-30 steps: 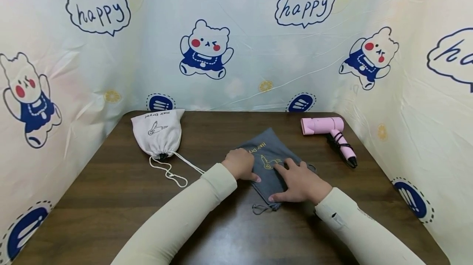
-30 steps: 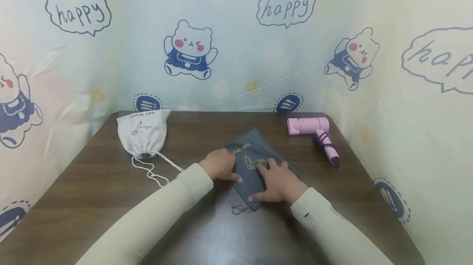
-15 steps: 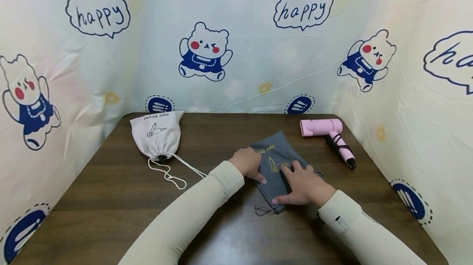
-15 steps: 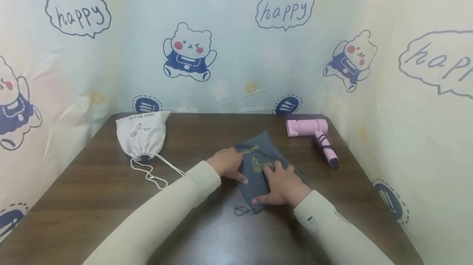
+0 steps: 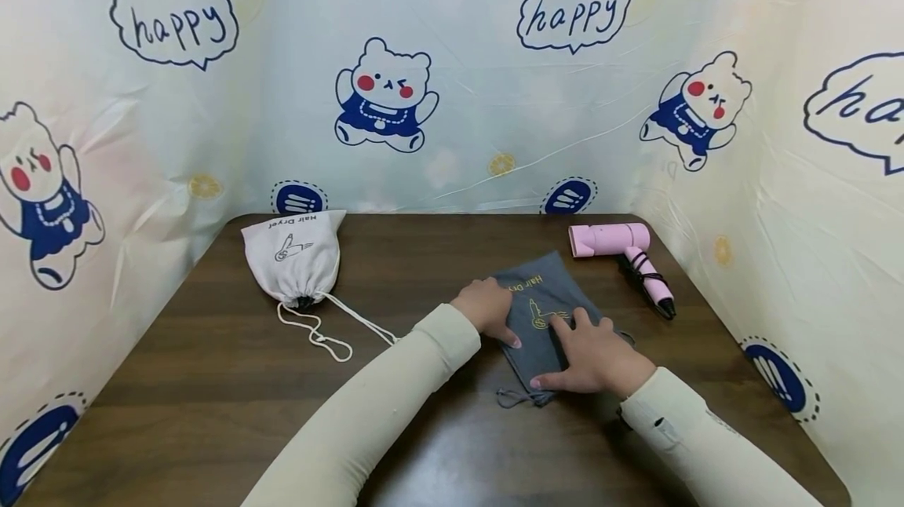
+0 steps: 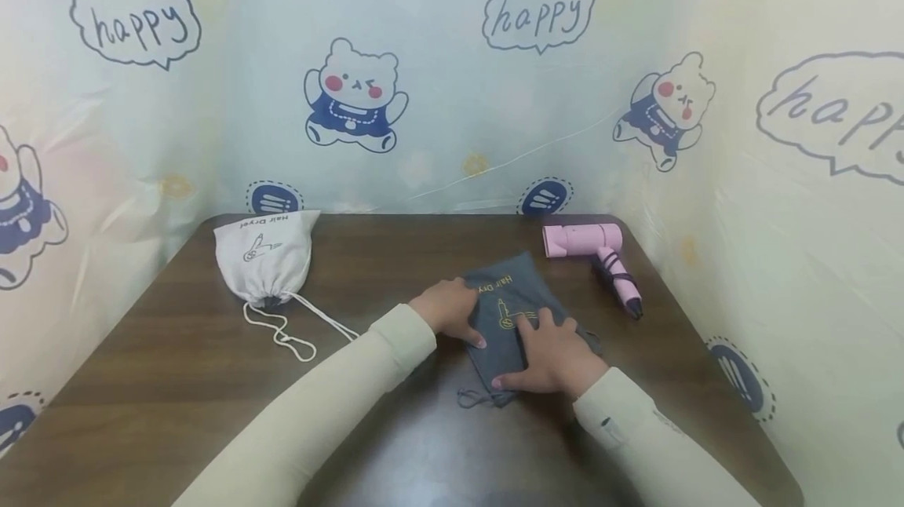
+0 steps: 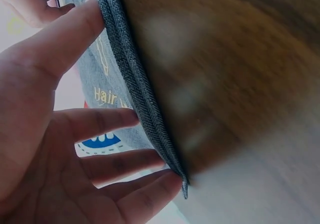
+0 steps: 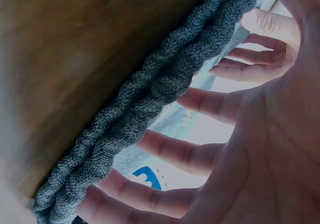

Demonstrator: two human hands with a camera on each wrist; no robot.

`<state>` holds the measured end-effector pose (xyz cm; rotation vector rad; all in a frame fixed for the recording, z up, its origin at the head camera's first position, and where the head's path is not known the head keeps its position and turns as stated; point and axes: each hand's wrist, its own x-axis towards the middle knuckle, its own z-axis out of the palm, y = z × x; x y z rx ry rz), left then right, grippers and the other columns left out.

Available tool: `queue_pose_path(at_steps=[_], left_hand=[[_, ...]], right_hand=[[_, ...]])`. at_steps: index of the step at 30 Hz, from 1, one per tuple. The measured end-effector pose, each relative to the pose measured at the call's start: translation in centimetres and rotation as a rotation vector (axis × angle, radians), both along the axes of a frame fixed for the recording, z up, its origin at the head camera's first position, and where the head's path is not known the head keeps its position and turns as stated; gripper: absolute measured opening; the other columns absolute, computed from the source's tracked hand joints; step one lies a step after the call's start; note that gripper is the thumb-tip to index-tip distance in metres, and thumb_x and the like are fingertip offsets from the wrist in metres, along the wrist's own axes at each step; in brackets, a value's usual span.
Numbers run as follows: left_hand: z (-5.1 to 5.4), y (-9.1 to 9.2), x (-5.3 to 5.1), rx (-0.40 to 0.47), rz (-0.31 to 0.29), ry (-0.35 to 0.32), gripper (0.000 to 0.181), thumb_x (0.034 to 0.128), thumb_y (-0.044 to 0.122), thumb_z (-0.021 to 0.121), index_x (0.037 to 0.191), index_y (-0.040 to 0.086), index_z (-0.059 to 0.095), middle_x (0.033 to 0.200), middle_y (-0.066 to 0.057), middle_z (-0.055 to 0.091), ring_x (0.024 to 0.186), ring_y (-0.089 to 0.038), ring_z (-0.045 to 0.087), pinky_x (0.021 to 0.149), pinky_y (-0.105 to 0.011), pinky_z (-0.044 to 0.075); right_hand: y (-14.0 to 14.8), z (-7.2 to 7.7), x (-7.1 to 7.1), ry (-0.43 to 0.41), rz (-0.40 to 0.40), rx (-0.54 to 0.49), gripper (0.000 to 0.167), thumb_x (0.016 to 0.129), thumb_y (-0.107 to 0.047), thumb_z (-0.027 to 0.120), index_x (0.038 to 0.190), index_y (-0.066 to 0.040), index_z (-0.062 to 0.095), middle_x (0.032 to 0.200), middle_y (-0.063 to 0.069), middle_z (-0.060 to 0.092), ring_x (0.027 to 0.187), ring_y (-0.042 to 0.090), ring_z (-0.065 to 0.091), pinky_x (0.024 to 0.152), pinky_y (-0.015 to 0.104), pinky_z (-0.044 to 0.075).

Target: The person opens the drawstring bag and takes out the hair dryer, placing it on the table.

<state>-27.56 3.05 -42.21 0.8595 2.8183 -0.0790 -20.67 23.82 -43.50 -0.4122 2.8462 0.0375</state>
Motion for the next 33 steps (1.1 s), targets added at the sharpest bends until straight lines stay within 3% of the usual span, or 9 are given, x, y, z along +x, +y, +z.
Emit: queue_pose_path(at_steps=[7, 19, 27, 33], left_hand=[[0.0, 1.1, 0.0, -0.002, 0.016, -0.033, 0.084, 0.0831, 0.068, 0.075, 0.142, 0.01, 0.063, 0.142, -0.019, 0.062, 0.128, -0.038, 0.058, 0.102, -0.047, 0.052], [-0.3, 3.2, -0.4, -0.017, 0.012, -0.036, 0.085, 0.0835, 0.069, 0.075, 0.147, 0.014, 0.058, 0.148, -0.015, 0.056, 0.134, -0.037, 0.054, 0.107, -0.047, 0.049], [-0.3, 4.5, -1.0, -0.028, -0.039, -0.023, 0.085, 0.0841, 0.067, 0.075, 0.148, 0.013, 0.057, 0.147, -0.011, 0.06, 0.138, -0.032, 0.052, 0.114, -0.043, 0.044], [-0.3, 5.4, -1.5, 0.001, -0.064, -0.05, 0.088, 0.0846, 0.064, 0.077, 0.152, 0.012, 0.052, 0.149, -0.008, 0.059, 0.143, -0.029, 0.048, 0.12, -0.042, 0.036]], right_hand=[[0.7, -0.1, 0.4, 0.007, -0.023, -0.008, 0.124, 0.068, -0.098, 0.056, 0.158, -0.014, 0.042, 0.148, 0.032, 0.04, 0.116, 0.062, 0.05, 0.078, 0.073, 0.052], [2.0, -0.1, 1.0, 0.005, -0.069, 0.018, 0.126, 0.067, -0.1, 0.053, 0.158, -0.014, 0.04, 0.147, 0.034, 0.04, 0.113, 0.063, 0.051, 0.072, 0.075, 0.052], [2.9, -0.1, 1.2, 0.024, -0.081, 0.001, 0.127, 0.068, -0.098, 0.056, 0.158, -0.01, 0.041, 0.145, 0.036, 0.04, 0.111, 0.067, 0.049, 0.071, 0.073, 0.052], [3.6, -0.2, 1.2, 0.027, -0.105, 0.006, 0.129, 0.067, -0.099, 0.055, 0.157, -0.008, 0.04, 0.145, 0.037, 0.04, 0.11, 0.068, 0.049, 0.07, 0.075, 0.051]])
